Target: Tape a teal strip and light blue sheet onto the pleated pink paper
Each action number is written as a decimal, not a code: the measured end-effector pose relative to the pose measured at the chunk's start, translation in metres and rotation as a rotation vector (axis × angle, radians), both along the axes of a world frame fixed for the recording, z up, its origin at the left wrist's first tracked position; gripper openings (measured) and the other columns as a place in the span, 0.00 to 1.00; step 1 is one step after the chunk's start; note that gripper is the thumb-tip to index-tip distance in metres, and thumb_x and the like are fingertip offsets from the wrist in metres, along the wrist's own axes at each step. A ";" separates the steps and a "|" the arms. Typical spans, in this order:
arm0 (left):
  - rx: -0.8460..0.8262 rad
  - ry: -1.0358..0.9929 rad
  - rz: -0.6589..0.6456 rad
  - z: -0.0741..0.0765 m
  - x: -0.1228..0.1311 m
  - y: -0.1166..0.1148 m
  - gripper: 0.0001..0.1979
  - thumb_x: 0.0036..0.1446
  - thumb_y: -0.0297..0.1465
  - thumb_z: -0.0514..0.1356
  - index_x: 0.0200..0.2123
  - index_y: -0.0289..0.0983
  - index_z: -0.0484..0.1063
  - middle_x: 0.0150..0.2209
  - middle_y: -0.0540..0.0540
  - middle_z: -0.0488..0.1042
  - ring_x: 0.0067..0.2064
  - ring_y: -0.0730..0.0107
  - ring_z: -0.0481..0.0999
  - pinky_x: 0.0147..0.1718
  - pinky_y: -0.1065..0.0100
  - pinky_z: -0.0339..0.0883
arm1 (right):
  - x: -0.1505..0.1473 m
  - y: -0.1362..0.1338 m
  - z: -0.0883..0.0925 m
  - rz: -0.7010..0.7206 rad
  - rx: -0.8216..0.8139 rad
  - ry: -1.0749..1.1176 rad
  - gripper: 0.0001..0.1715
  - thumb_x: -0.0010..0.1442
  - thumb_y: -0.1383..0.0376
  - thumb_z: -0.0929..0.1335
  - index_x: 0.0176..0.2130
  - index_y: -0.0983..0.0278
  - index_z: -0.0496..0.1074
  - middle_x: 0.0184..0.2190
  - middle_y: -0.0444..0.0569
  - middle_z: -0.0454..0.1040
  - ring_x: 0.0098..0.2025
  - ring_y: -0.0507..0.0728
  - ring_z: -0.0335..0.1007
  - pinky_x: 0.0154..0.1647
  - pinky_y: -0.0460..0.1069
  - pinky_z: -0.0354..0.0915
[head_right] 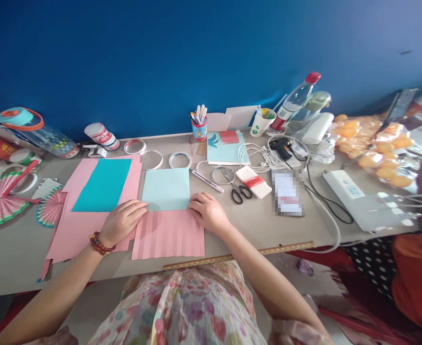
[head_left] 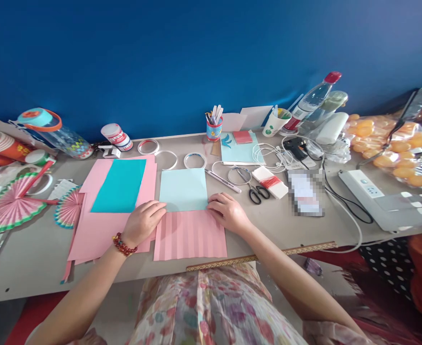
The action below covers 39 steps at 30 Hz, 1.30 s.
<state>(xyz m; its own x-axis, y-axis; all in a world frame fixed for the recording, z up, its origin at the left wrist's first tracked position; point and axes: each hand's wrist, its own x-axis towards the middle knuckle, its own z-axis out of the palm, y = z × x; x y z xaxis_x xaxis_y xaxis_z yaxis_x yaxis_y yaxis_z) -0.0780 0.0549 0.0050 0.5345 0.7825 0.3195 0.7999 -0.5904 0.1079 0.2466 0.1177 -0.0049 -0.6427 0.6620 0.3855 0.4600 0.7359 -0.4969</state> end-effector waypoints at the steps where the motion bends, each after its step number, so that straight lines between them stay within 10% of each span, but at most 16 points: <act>1: 0.000 -0.003 -0.001 0.000 0.000 0.000 0.12 0.65 0.25 0.52 0.40 0.38 0.76 0.47 0.43 0.78 0.48 0.61 0.74 0.49 0.57 0.72 | 0.000 0.000 0.000 0.001 -0.001 0.000 0.08 0.65 0.68 0.64 0.39 0.61 0.74 0.42 0.53 0.73 0.43 0.58 0.67 0.46 0.54 0.66; 39: -0.153 -0.107 0.012 0.015 0.005 0.001 0.07 0.64 0.28 0.54 0.39 0.37 0.72 0.45 0.41 0.74 0.46 0.61 0.73 0.46 0.57 0.71 | 0.000 0.000 0.001 0.004 0.007 -0.012 0.08 0.65 0.67 0.64 0.39 0.61 0.74 0.42 0.53 0.73 0.42 0.58 0.67 0.46 0.54 0.66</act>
<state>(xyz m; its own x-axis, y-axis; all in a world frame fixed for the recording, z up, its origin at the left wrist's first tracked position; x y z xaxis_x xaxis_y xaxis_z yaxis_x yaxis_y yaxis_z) -0.0732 0.0555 0.0202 0.4940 0.8324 0.2513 0.7858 -0.5511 0.2807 0.2467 0.1180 -0.0034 -0.6496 0.6569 0.3828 0.4631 0.7412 -0.4860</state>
